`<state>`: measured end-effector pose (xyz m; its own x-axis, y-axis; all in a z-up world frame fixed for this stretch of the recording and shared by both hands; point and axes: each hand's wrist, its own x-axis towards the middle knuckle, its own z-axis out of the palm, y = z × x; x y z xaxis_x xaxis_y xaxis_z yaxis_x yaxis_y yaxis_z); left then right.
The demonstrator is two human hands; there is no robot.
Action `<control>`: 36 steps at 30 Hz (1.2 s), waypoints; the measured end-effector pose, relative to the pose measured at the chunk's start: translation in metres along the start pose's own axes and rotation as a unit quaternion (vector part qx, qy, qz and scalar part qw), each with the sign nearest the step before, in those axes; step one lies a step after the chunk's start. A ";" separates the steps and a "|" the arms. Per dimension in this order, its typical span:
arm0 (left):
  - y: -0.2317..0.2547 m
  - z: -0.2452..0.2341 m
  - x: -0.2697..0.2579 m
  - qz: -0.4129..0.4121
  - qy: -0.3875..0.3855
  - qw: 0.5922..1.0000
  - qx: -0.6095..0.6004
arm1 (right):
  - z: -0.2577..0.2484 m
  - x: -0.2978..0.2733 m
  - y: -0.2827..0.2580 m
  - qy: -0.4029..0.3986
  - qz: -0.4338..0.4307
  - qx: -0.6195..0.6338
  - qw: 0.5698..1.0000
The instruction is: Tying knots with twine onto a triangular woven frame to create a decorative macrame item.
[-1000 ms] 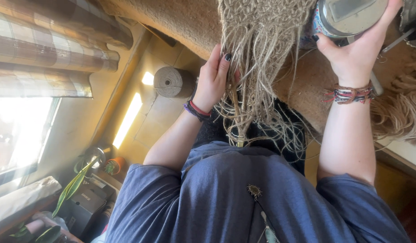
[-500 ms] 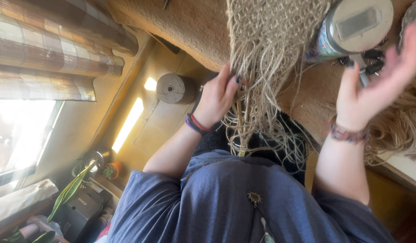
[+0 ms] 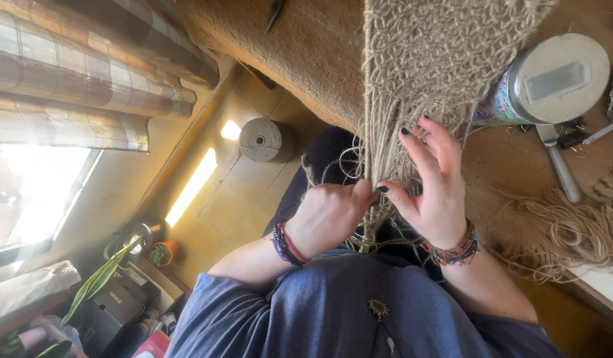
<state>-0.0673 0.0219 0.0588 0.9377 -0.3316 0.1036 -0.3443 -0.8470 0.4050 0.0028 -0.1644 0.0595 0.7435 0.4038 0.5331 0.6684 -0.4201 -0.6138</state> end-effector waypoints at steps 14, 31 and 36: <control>-0.033 -0.029 0.043 -0.042 0.104 0.923 -0.368 | 0.006 -0.039 0.045 -0.124 0.095 0.224 0.962; -0.037 0.015 0.079 -0.222 0.119 0.787 -0.563 | -0.039 -0.036 0.041 -0.139 0.118 0.157 0.971; -0.041 0.022 0.075 -0.192 0.106 0.805 -0.551 | -0.047 -0.019 0.006 -0.078 0.083 -0.024 0.993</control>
<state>0.0163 0.0219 0.0299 0.9922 0.0448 -0.1161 0.1138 0.0504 0.9922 -0.0064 -0.2130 0.0726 0.8333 0.4455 0.3274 0.5399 -0.5283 -0.6552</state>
